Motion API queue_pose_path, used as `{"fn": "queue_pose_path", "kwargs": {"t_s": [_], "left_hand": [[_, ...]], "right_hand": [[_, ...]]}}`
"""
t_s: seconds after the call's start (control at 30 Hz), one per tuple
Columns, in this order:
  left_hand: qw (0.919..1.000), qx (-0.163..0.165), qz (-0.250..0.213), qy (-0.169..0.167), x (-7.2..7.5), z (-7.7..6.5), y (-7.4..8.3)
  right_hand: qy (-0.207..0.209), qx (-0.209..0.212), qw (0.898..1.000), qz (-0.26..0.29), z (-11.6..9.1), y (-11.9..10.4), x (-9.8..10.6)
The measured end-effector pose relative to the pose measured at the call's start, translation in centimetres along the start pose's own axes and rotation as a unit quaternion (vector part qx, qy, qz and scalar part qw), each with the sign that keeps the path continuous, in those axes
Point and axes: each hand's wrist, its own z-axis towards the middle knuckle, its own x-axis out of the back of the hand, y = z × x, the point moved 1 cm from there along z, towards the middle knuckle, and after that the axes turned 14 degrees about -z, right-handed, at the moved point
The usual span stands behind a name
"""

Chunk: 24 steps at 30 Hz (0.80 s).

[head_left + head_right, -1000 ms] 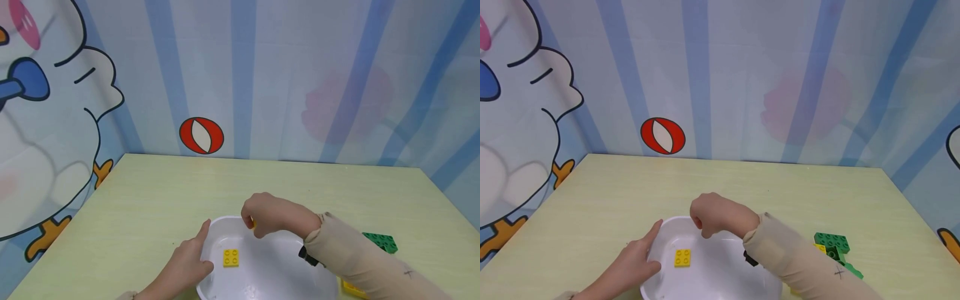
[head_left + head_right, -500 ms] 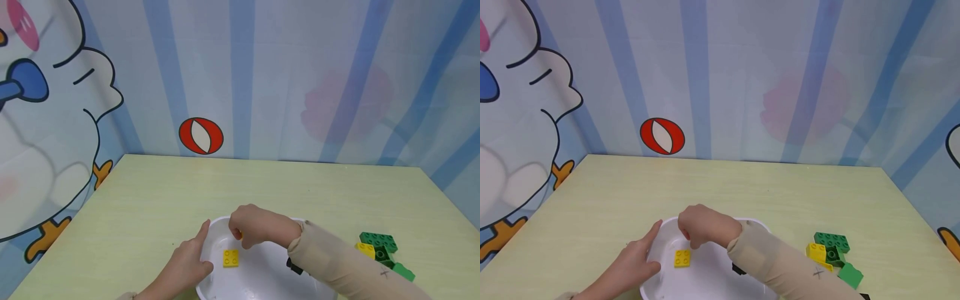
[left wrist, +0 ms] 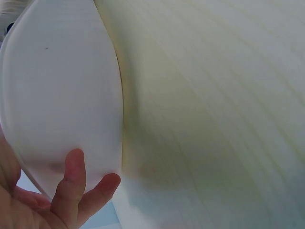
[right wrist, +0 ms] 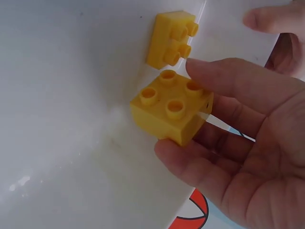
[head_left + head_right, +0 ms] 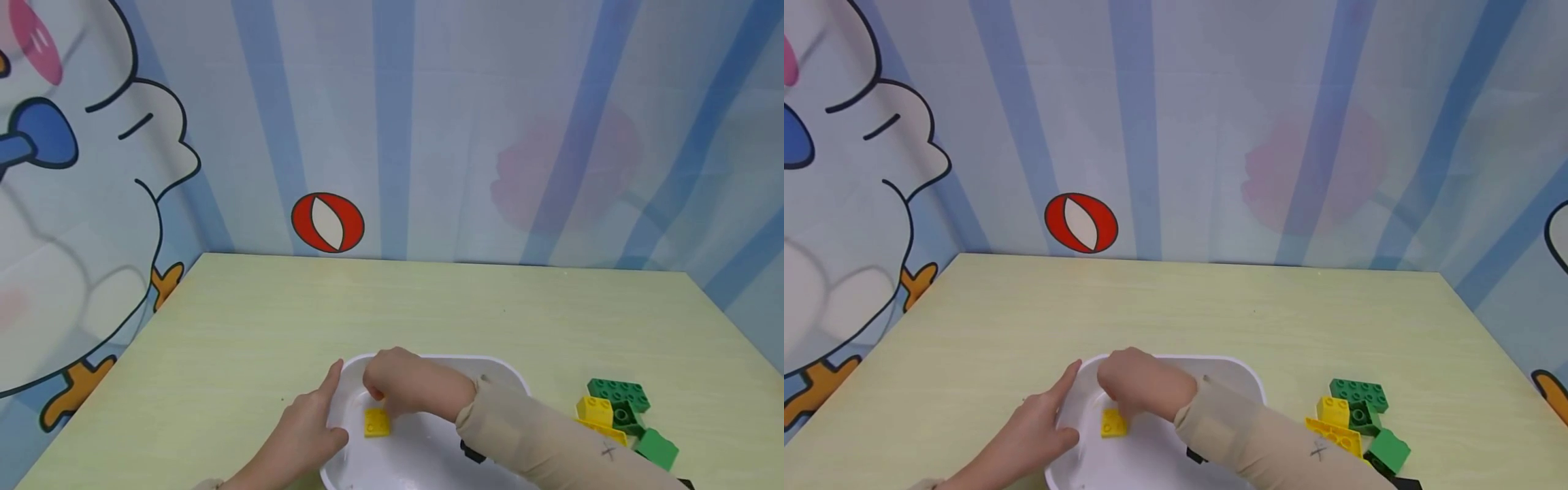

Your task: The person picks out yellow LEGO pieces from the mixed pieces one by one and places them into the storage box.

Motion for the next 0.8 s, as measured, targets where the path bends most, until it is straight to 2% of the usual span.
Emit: {"fn": "queue_pose_path", "kwargs": {"t_s": [0.13,0.37,0.6,0.8], "left_hand": [[1.0,0.005,0.006,0.001,0.0,0.0,0.1],[0.9996,0.028,-0.003,-0.005,-0.1,0.2,0.1],[0.9999,0.01,0.007,0.005,-0.1,0.1,0.0],[1.0,0.004,0.003,0.004,0.0,0.0,0.0]], "right_hand": [[0.008,-0.004,1.0,-0.013,0.1,-0.2,-0.3],[0.018,-0.011,1.0,0.0,0.4,-0.5,-1.0],[0.022,-0.001,1.0,-0.011,0.7,-0.6,-1.4],[0.028,0.006,0.999,0.016,0.9,-0.6,-1.3]]}}
